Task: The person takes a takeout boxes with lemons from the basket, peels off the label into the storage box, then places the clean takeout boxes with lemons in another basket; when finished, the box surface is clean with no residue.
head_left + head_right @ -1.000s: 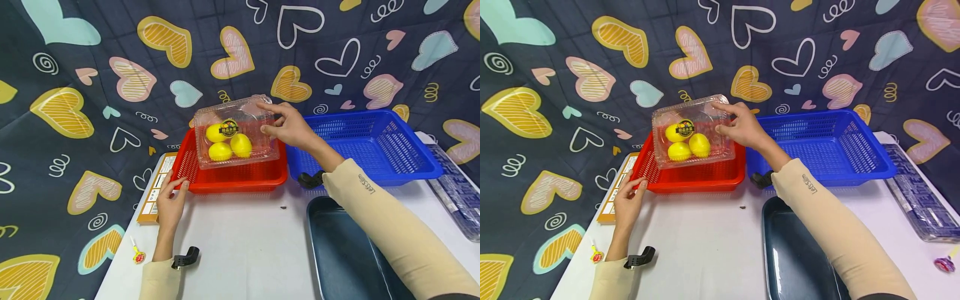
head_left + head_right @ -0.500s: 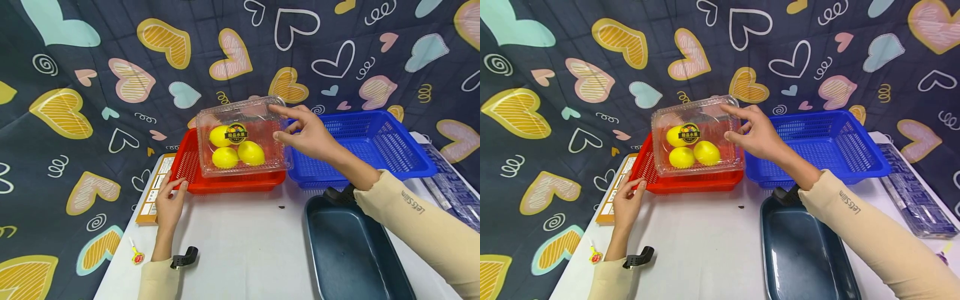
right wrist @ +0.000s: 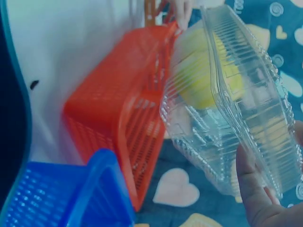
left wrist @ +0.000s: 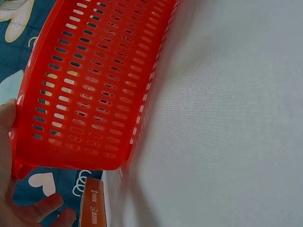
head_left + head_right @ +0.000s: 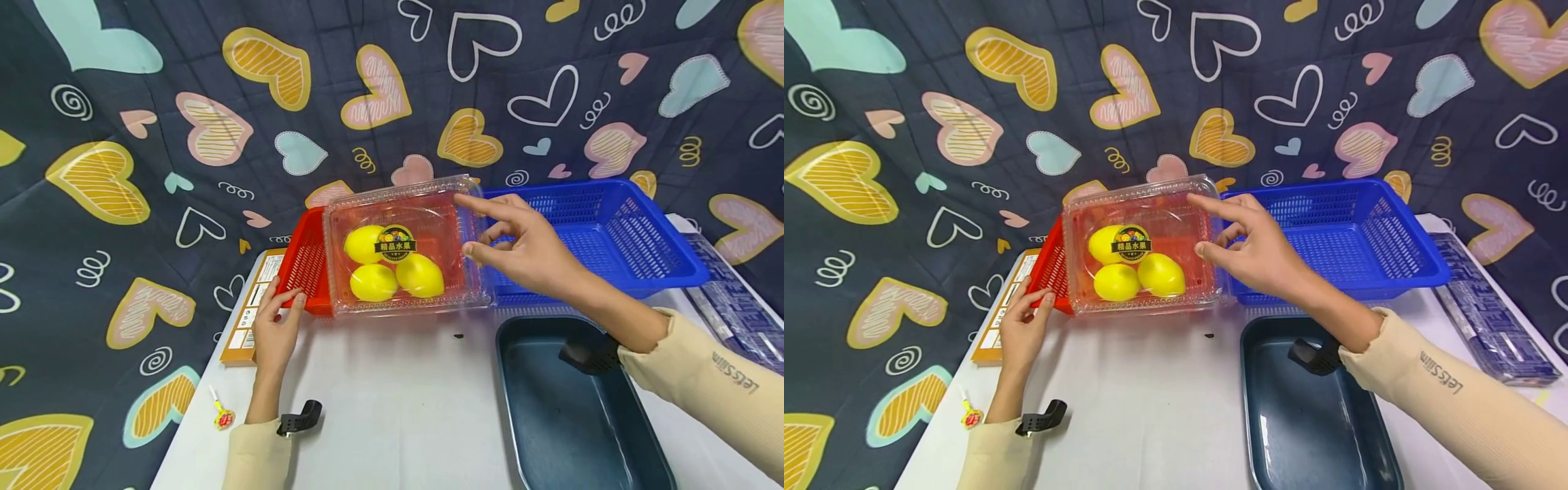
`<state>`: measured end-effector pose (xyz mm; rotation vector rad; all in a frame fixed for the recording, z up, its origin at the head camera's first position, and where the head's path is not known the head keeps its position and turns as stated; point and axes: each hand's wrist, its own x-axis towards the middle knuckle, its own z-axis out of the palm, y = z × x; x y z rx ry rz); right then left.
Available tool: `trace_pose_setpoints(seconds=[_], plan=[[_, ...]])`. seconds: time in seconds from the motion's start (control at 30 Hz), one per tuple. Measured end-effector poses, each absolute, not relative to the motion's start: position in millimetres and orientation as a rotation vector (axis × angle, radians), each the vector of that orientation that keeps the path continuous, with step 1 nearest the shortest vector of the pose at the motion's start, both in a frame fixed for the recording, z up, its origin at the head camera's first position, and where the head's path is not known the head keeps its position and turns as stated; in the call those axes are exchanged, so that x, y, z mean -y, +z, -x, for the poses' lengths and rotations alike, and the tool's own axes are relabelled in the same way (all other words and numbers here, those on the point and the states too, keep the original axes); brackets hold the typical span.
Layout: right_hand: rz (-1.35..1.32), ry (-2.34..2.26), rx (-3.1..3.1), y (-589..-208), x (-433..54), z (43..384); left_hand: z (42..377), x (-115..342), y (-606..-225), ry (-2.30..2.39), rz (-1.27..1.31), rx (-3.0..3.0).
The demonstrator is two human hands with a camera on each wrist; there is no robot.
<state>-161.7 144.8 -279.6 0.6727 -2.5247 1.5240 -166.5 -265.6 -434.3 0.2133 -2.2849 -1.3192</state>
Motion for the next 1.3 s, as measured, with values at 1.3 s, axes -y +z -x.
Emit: trace_pose_setpoints(seconds=[1.3], plan=[[-0.75,1.648,2.577,-360.4,-141.6,88.3,166.3,264.9,-433.6,-1.323,-0.222,2.297]])
